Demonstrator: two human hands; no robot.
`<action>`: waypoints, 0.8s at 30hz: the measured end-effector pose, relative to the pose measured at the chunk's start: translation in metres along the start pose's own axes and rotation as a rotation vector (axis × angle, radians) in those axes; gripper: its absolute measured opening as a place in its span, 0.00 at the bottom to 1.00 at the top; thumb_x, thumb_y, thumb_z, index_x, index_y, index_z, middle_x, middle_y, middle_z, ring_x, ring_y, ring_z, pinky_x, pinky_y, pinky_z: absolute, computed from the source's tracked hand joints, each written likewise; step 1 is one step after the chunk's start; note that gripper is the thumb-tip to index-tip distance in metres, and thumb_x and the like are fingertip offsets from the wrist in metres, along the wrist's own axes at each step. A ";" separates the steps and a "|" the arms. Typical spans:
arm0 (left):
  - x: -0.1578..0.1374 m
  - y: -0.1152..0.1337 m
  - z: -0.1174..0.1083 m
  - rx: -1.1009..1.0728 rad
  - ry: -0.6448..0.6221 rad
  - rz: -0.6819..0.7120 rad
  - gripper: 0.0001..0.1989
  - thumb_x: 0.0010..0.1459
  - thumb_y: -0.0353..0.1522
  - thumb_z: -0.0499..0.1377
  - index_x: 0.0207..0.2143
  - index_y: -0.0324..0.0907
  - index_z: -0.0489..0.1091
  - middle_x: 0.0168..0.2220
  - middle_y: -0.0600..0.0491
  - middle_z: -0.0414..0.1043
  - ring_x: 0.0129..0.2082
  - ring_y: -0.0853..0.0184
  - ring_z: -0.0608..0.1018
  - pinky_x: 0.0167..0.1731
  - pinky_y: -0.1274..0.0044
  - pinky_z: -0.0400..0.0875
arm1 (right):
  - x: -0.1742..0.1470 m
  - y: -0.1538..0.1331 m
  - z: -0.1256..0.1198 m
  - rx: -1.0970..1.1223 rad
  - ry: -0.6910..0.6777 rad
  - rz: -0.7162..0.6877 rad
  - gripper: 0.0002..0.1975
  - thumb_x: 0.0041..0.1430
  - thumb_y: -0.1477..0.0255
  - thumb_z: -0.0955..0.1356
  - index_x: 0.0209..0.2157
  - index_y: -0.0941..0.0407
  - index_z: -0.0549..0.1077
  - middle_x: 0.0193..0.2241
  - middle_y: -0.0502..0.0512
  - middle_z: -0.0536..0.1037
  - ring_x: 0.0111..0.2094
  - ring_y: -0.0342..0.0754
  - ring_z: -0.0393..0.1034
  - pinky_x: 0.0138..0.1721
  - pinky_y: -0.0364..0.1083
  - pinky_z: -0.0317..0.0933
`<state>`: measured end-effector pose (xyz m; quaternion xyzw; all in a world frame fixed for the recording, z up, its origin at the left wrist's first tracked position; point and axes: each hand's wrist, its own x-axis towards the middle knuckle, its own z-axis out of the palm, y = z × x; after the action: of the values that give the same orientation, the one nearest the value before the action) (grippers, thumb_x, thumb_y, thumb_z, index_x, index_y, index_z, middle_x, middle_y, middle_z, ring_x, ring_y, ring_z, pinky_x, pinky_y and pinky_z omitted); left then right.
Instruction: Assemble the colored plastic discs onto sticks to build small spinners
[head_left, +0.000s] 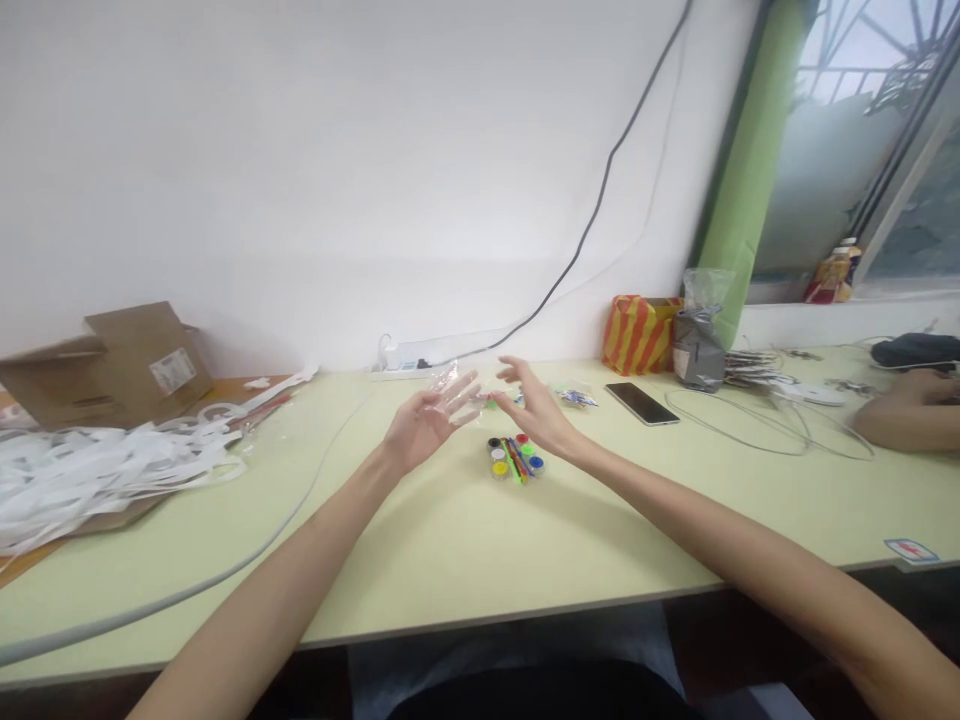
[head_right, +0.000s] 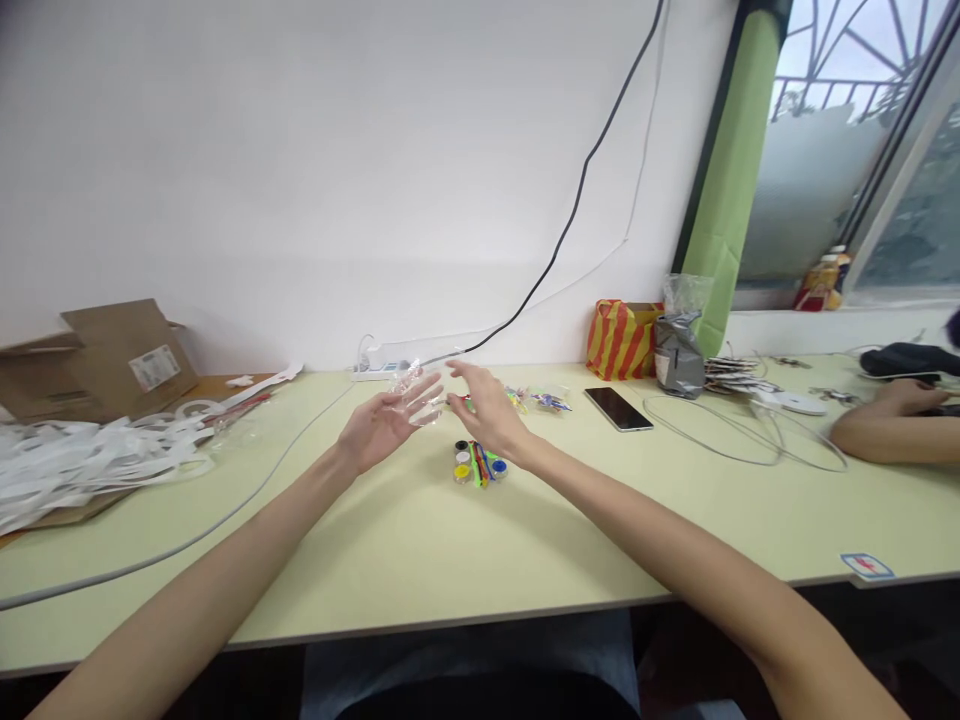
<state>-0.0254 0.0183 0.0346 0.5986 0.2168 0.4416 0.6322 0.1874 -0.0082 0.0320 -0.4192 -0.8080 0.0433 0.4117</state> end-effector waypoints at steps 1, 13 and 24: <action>-0.001 0.000 0.004 0.033 -0.043 -0.002 0.33 0.64 0.34 0.44 0.71 0.44 0.46 0.71 0.52 0.51 0.68 0.57 0.62 0.64 0.58 0.63 | -0.005 0.004 -0.002 0.130 0.037 0.146 0.29 0.70 0.64 0.60 0.69 0.52 0.49 0.59 0.63 0.70 0.61 0.52 0.63 0.60 0.54 0.59; 0.002 -0.010 0.015 0.297 -0.167 -0.122 0.36 0.59 0.35 0.45 0.71 0.46 0.50 0.69 0.58 0.53 0.70 0.59 0.57 0.69 0.61 0.51 | -0.033 0.009 -0.003 0.974 0.000 0.464 0.42 0.48 0.71 0.76 0.61 0.53 0.55 0.28 0.47 0.78 0.29 0.47 0.76 0.31 0.45 0.69; 0.008 -0.030 0.004 0.569 -0.133 -0.078 0.23 0.61 0.49 0.59 0.32 0.38 0.79 0.35 0.45 0.80 0.41 0.58 0.79 0.48 0.66 0.72 | -0.032 0.030 0.003 0.693 0.403 0.358 0.29 0.56 0.68 0.66 0.59 0.49 0.56 0.33 0.43 0.68 0.21 0.40 0.72 0.23 0.41 0.64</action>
<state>-0.0091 0.0260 0.0091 0.7706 0.3129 0.2984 0.4683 0.2145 -0.0111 -0.0030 -0.3898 -0.5639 0.2997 0.6635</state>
